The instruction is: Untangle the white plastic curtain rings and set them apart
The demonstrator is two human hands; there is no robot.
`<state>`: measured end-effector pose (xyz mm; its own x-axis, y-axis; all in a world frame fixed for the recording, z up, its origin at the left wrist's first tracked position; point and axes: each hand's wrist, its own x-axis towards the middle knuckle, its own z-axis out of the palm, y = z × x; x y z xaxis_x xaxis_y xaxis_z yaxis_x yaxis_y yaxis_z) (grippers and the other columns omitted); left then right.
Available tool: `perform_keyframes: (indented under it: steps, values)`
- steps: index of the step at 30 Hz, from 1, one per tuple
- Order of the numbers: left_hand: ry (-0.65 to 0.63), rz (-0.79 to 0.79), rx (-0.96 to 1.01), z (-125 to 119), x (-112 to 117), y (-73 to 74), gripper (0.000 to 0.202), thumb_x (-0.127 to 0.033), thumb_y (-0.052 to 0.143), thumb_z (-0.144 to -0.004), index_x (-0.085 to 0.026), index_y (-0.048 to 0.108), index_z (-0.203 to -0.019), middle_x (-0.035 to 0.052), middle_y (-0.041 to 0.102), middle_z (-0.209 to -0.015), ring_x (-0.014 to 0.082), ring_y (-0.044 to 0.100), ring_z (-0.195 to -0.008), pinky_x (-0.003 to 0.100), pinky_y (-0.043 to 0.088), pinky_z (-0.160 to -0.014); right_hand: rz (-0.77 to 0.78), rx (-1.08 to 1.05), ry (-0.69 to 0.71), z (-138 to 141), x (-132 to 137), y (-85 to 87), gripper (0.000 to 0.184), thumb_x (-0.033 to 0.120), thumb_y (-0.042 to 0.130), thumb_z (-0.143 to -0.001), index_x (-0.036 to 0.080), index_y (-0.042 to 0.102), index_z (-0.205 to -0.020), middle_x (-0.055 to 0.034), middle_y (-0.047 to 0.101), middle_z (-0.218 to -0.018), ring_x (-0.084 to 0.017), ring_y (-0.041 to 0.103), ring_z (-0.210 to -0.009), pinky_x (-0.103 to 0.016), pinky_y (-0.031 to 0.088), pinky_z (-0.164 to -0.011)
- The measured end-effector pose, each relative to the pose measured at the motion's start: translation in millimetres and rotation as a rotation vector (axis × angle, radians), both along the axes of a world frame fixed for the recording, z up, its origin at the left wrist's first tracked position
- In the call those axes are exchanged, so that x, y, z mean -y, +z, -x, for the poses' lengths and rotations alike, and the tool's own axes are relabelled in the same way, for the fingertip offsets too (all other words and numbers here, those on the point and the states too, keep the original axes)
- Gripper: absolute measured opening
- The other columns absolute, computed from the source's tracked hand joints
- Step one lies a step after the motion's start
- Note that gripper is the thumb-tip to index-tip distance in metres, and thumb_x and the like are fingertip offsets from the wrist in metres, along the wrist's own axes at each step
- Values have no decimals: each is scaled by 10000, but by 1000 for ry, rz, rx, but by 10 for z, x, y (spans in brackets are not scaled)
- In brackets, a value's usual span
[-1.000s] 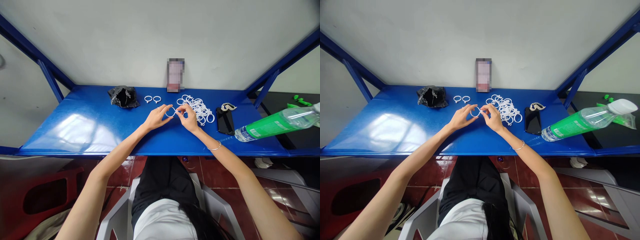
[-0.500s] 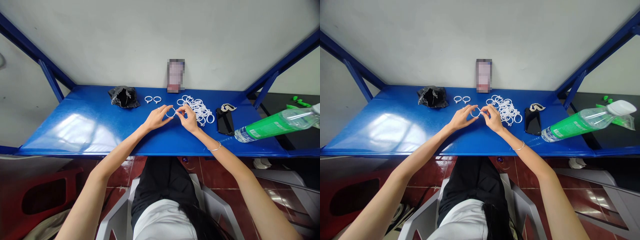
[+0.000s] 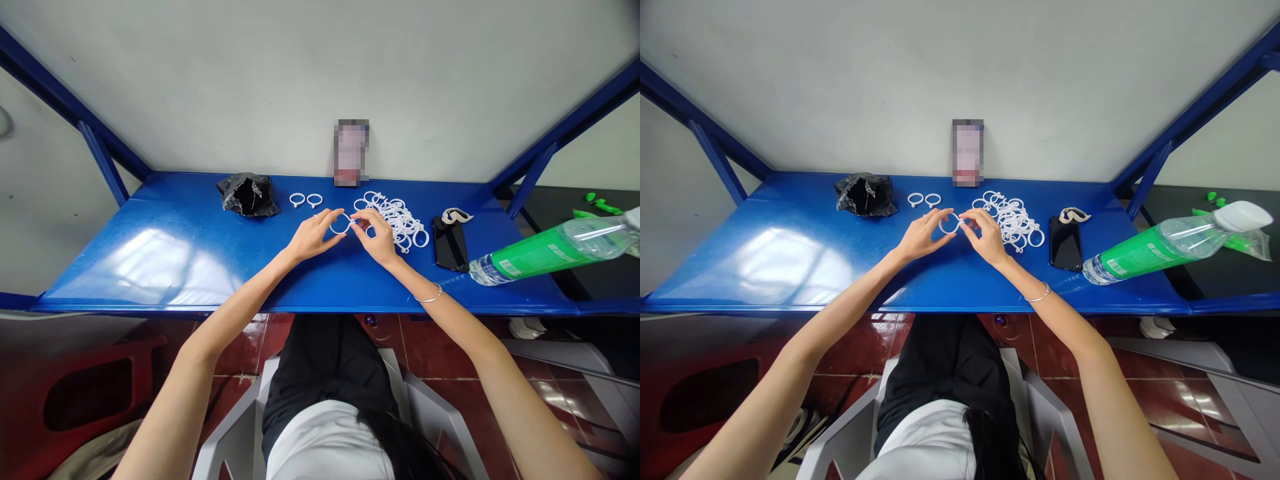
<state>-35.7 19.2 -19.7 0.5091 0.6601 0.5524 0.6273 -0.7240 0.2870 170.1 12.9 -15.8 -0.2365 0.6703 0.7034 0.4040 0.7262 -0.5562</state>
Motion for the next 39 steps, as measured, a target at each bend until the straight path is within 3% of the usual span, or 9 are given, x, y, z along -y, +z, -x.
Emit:
perform_keyframes:
  steps: [14, 31, 39]
  values:
    - [1, 131, 25, -38, 31, 21, 499, -427, 524, -984, -161, 458, -1401, 140, 614, -1313, 211, 645, -1135, 281, 556, -843, -73, -4, 33, 6, 25, 18, 112, 276, 588, -960, 228, 668, -1021, -65, 696, -981, -159, 628, -710, -333, 560, -651]
    - [-38, 208, 64, -73, 34, -36, 464, -493, 537, -966, -186, 514, -1313, 114, 641, -1239, 182, 670, -966, 281, 545, -781, 18, 40, 79, 18, 36, -9, 148, 325, 597, -950, 252, 722, -984, -64, 691, -951, -191, 650, -787, -359, 577, -671]
    - [-36, 202, 48, -72, 41, -43, 464, -486, 549, -963, -176, 520, -1306, 112, 654, -1200, 172, 674, -922, 267, 533, -757, -7, 12, 76, 25, 33, -15, 121, 307, 624, -939, 249, 729, -927, -46, 687, -908, -168, 639, -753, -325, 555, -640]
